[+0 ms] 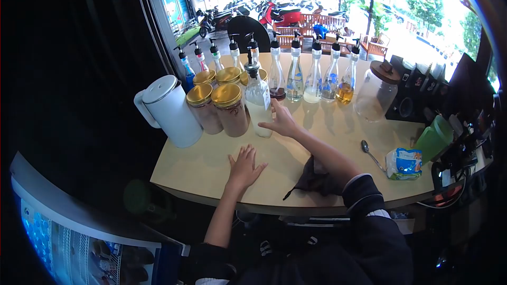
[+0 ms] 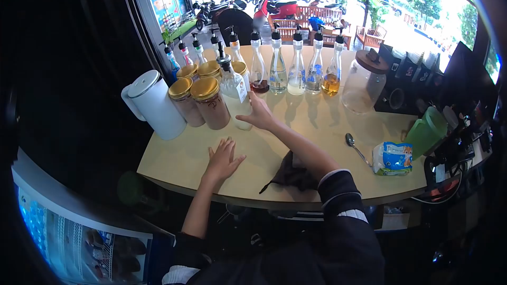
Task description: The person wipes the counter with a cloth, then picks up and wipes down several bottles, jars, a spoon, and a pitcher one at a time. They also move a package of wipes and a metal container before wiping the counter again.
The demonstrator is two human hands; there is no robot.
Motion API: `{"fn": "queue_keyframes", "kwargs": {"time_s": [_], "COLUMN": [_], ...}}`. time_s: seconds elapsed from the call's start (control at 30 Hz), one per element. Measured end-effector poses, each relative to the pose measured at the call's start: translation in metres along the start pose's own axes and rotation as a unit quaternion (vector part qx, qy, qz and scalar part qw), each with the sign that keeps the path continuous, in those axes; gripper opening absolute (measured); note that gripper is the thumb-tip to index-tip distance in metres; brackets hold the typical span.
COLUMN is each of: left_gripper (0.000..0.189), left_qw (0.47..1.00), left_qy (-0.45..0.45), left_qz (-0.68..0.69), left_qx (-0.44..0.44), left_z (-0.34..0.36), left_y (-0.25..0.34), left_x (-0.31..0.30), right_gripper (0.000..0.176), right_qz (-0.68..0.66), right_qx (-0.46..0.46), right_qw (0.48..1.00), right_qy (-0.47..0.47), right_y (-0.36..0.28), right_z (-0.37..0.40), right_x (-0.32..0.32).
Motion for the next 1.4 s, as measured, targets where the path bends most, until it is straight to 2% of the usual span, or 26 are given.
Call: {"fn": "queue_keyframes", "kwargs": {"time_s": [0.17, 0.3, 0.37, 0.4, 0.5, 0.57, 0.9, 1.0, 1.1, 1.17, 1.2, 1.27, 1.3, 1.37, 1.4], "left_gripper": [0.081, 0.082, 0.082, 0.082, 0.083, 0.083, 0.083, 0.083, 0.082, 0.079, 0.079, 0.071, 0.071, 0.051, 0.051], "left_qw": [0.999, 0.999, 1.0, 1.0, 1.0, 1.0, 1.0, 1.0, 0.999, 1.0, 1.0, 0.999, 0.999, 0.986, 0.986], "left_qy": [-0.025, -0.025, -0.011, -0.014, -0.014, -0.012, 0.0, -0.001, 0.005, 0.008, 0.006, 0.04, 0.037, 0.112, 0.109], "left_qz": [-0.005, -0.017, -0.016, -0.016, -0.018, -0.015, 0.001, -0.026, -0.029, -0.018, -0.015, 0.018, 0.023, 0.116, 0.118], "left_qx": [-0.025, -0.016, -0.004, -0.004, -0.002, -0.002, 0.001, 0.01, 0.012, 0.005, 0.008, 0.004, 0.005, 0.035, 0.035], "left_z": [-0.001, -0.001, -0.001, -0.001, -0.001, 0.0, 0.001, 0.001, 0.001, 0.001, 0.001, -0.002, -0.002, 0.001, -0.001], "left_y": [0.005, 0.004, 0.004, 0.004, 0.004, 0.005, 0.005, 0.006, 0.006, 0.002, 0.0, -0.001, 0.003, 0.026, 0.036], "left_x": [-0.002, -0.001, -0.003, -0.002, -0.003, -0.003, -0.002, 0.0, 0.0, 0.001, 0.002, 0.0, 0.002, -0.02, -0.02], "right_gripper": [0.086, 0.088, 0.071, 0.071, 0.074, 0.087, 0.094, 0.093, 0.088, 0.069, 0.069, 0.043, 0.043, 0.026, 0.026], "right_qz": [-0.02, -0.01, -0.045, -0.045, -0.068, -0.151, -0.115, -0.053, 0.014, -0.017, -0.014, -0.083, -0.08, -0.015, -0.014], "right_qx": [0.059, 0.06, 0.002, 0.004, 0.016, 0.038, 0.026, 0.034, 0.014, -0.029, -0.026, 0.081, 0.086, 0.114, 0.118], "right_qw": [0.998, 0.998, 0.999, 0.999, 0.997, 0.987, 0.993, 0.998, 0.999, 0.997, 0.997, 0.992, 0.992, 0.993, 0.993], "right_qy": [-0.021, -0.034, -0.018, -0.018, -0.036, -0.028, 0.013, 0.008, 0.027, 0.072, 0.072, -0.052, -0.053, -0.027, -0.027], "right_y": [-0.002, 0.005, -0.001, 0.001, 0.004, 0.013, 0.013, 0.007, 0.003, -0.012, -0.014, 0.0, -0.001, -0.006, -0.009], "right_z": [-0.011, -0.018, -0.02, -0.021, -0.02, -0.019, -0.005, 0.001, 0.014, 0.033, 0.04, 0.059, 0.072, 0.1, 0.114], "right_x": [0.004, 0.011, 0.013, 0.015, 0.022, 0.026, 0.028, 0.023, 0.013, -0.013, -0.029, -0.048, -0.066, -0.103, -0.117]}}
Point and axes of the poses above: each hand's wrist, its own z-axis away from the middle knuckle, its own x-axis out of the palm, y = z × x, the point moved 7 cm from there along -z, towards the middle knuckle, and after that the axes turned 5 degrees about z, right-handed, at the moved point
